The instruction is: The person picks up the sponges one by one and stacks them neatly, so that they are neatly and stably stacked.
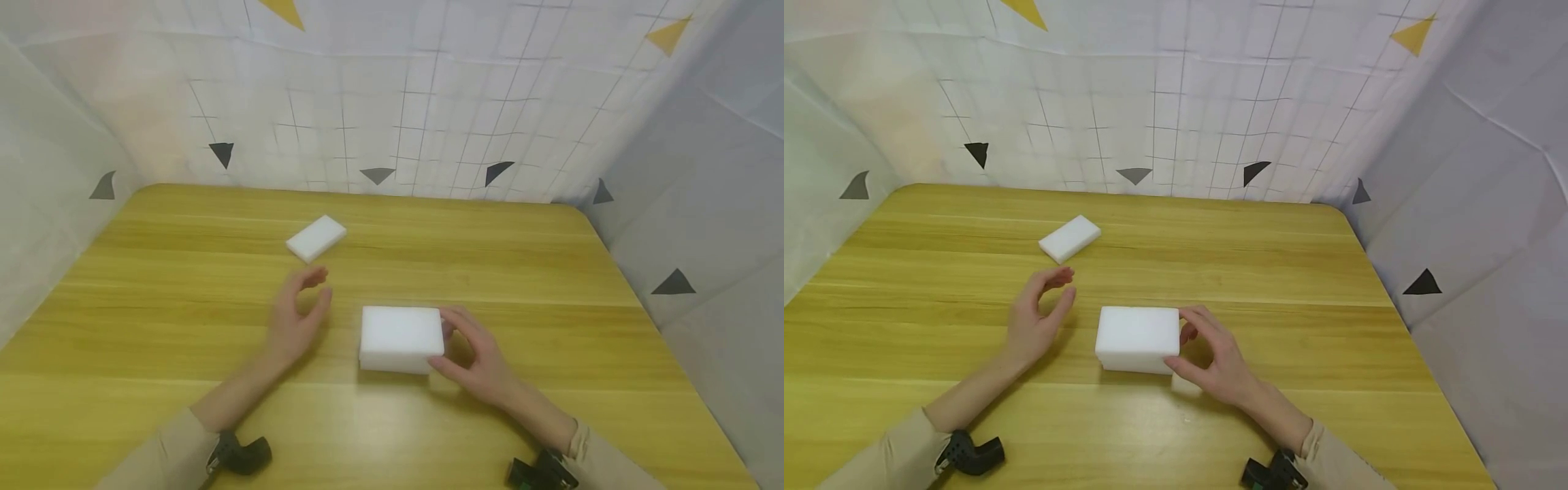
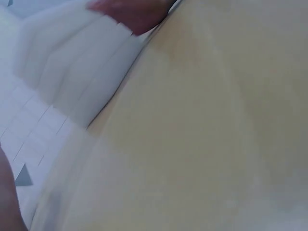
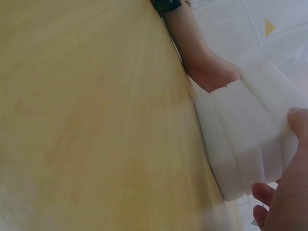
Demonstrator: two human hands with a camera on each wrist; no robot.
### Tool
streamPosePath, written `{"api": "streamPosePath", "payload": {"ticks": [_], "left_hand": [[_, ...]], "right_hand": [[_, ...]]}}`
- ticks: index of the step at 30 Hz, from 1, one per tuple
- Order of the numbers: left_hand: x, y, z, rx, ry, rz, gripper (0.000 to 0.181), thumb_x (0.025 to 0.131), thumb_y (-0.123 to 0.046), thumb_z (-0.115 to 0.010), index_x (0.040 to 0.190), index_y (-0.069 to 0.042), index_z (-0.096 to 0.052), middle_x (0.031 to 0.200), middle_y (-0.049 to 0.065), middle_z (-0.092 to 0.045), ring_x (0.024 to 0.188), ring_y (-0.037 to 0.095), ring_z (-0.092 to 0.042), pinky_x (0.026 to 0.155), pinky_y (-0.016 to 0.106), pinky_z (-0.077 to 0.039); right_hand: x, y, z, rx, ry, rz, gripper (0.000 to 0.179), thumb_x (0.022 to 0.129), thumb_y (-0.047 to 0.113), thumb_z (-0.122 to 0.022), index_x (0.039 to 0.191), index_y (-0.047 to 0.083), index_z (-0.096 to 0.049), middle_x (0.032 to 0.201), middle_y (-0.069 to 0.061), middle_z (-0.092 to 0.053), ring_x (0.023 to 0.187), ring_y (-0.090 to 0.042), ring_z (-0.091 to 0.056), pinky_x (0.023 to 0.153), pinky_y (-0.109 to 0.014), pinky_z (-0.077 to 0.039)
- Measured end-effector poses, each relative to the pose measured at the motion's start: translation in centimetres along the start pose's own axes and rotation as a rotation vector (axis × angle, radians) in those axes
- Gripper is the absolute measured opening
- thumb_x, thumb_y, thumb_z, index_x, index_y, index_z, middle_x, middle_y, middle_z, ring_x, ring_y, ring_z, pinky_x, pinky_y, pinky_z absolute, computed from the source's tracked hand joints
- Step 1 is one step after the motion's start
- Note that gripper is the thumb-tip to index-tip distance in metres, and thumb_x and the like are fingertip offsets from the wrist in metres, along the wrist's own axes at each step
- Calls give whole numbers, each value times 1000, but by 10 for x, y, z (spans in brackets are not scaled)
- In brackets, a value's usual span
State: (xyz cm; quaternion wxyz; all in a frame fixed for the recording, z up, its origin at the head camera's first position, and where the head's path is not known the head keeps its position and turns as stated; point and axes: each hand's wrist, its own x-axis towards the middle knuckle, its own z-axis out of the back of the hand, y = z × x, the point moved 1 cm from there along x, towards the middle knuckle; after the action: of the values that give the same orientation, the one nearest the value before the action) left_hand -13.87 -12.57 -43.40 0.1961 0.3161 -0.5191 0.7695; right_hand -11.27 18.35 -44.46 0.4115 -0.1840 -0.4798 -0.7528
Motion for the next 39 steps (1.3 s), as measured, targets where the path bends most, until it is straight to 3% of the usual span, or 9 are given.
{"api": "streamPosePath", "payload": {"ticks": [4,7,13,16,21,31,39], "left_hand": [[10,16,10,86,-41,71,35,87,4,-70,121,9,-60,117,23,-66,107,36,-62,97,43,-50],[16,35,18,144,-28,149,41,87,-2,-72,125,7,-59,121,22,-63,112,35,-59,100,44,-49],[27,53,31,247,-15,287,50,84,-8,-75,127,9,-56,123,27,-60,115,41,-55,102,51,-47],[32,60,35,287,27,373,57,85,-17,-76,132,7,-54,128,26,-59,120,41,-53,105,53,-44],[38,71,40,358,154,481,72,85,-32,-76,141,5,-47,139,26,-52,132,42,-43,112,55,-36],[45,77,41,423,248,463,80,84,-39,-78,140,7,-45,136,27,-51,130,44,-41,110,58,-35],[51,83,40,447,278,449,81,84,-41,-77,141,7,-46,137,27,-50,131,44,-39,111,58,-33]], "right_hand": [[-1,-2,-1,5,-6,15,63,92,38,-71,136,-4,-54,118,-12,-61,94,-14,-55,79,-27,-49],[-1,-3,-2,10,-10,26,63,93,38,-71,135,-5,-54,117,-13,-61,94,-14,-55,78,-27,-49],[1,-2,-2,8,-12,33,61,93,38,-70,136,-4,-54,116,-11,-62,93,-14,-56,79,-26,-50],[1,-2,-2,4,-12,28,61,94,39,-69,136,-3,-54,117,-11,-62,93,-13,-56,79,-25,-50],[1,-2,-1,10,-12,27,60,94,38,-69,136,-2,-55,117,-10,-62,93,-13,-55,80,-25,-49],[-1,-5,-2,18,-12,46,61,93,37,-70,135,-5,-54,116,-12,-61,93,-14,-55,79,-26,-49],[-1,-7,-3,11,-23,48,62,93,39,-70,133,-6,-55,116,-13,-61,93,-14,-56,79,-25,-50]]}}
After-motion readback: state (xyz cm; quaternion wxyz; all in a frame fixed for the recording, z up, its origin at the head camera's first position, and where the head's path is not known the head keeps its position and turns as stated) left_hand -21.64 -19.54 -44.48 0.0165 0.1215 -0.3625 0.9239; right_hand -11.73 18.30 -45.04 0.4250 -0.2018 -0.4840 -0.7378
